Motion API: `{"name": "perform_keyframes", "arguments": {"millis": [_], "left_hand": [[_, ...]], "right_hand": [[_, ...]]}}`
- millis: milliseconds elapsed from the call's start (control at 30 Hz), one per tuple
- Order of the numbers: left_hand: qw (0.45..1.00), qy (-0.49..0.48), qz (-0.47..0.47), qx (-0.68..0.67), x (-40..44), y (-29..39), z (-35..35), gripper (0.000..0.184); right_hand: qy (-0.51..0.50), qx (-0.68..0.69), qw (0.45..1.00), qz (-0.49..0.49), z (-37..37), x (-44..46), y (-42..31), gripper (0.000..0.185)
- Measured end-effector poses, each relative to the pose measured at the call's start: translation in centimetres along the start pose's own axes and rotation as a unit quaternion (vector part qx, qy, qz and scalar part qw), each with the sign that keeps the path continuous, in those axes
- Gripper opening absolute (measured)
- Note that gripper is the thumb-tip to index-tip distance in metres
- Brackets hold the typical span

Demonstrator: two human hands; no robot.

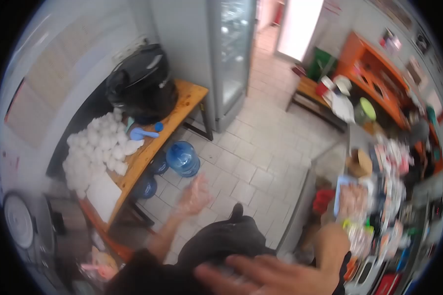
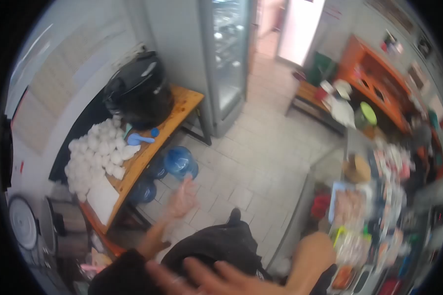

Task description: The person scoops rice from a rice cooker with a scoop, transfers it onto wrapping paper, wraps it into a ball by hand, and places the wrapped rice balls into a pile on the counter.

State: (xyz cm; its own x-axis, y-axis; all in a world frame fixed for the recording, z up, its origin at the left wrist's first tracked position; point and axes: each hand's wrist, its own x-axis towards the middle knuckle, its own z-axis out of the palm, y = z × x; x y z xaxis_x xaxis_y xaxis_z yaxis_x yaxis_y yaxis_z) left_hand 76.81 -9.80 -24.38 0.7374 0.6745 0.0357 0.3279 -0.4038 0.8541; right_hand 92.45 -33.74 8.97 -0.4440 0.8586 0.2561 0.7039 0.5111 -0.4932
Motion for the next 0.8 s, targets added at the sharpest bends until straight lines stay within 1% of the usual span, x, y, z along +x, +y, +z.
{"name": "perform_keyframes", "arguments": {"millis": [33,67,100,133,167,200,233,267,333,367,433,467,600,667,800], "left_hand": [[0.995,0.006,0.01,0.096,3.3,3.1,-3.0,0.09],[0.982,0.014,0.002,0.187,6.6,7.1,-6.9,0.091],[0.96,0.097,0.14,0.221,10.0,8.9,-9.8,0.085],[0.974,0.097,0.139,0.149,13.2,10.6,-11.8,0.079],[0.975,0.107,0.15,0.125,15.3,11.3,-13.9,0.078],[0.974,0.118,0.153,0.12,16.3,11.8,-14.6,0.077],[0.972,0.129,0.156,0.12,16.6,11.9,-14.7,0.076],[0.97,0.144,0.158,0.113,16.7,11.6,-14.3,0.075],[0.968,0.167,0.163,0.092,16.1,11.7,-12.0,0.074],[0.967,0.177,0.167,0.075,16.1,11.4,-11.4,0.073],[0.965,0.186,0.178,0.036,15.2,11.6,-9.0,0.071],[0.964,0.189,0.189,0.016,14.7,11.8,-8.1,0.07],[0.967,0.157,0.2,-0.01,12.4,11.7,-2.4,0.067],[0.969,0.141,0.202,-0.036,11.6,11.6,-0.5,0.066],[0.971,0.114,0.203,-0.059,10.8,11.8,2.0,0.063]], "right_hand": [[-0.015,0.006,0.997,0.072,-1.1,-0.6,2.3,0.051],[0.092,0.045,0.991,0.09,-1.5,0.2,6.4,0.036],[0.147,0.08,0.981,0.099,-1.8,1.8,11.0,0.029],[0.203,0.115,0.967,0.103,-2.2,3.2,15.7,0.023],[0.148,0.179,0.957,0.171,-1.9,5.0,19.4,0.026],[0.085,0.15,0.965,0.198,0.0,5.0,24.0,0.032],[0.034,0.064,0.975,0.211,1.8,5.9,26.3,0.04],[-0.055,0.046,0.969,0.235,3.6,7.2,28.1,0.045],[-0.195,0.024,0.946,0.259,6.8,6.4,31.4,0.044],[-0.246,0.022,0.928,0.279,8.1,5.5,33.3,0.044],[-0.312,0.018,0.891,0.329,9.1,1.5,36.1,0.043],[-0.334,0.017,0.872,0.357,9.1,-0.5,37.1,0.042],[-0.366,0.014,0.824,0.431,8.8,-6.8,40.8,0.04],[-0.378,0.015,0.804,0.458,8.5,-8.2,41.5,0.039],[-0.379,0.029,0.794,0.474,8.9,-9.9,42.3,0.038]]}}
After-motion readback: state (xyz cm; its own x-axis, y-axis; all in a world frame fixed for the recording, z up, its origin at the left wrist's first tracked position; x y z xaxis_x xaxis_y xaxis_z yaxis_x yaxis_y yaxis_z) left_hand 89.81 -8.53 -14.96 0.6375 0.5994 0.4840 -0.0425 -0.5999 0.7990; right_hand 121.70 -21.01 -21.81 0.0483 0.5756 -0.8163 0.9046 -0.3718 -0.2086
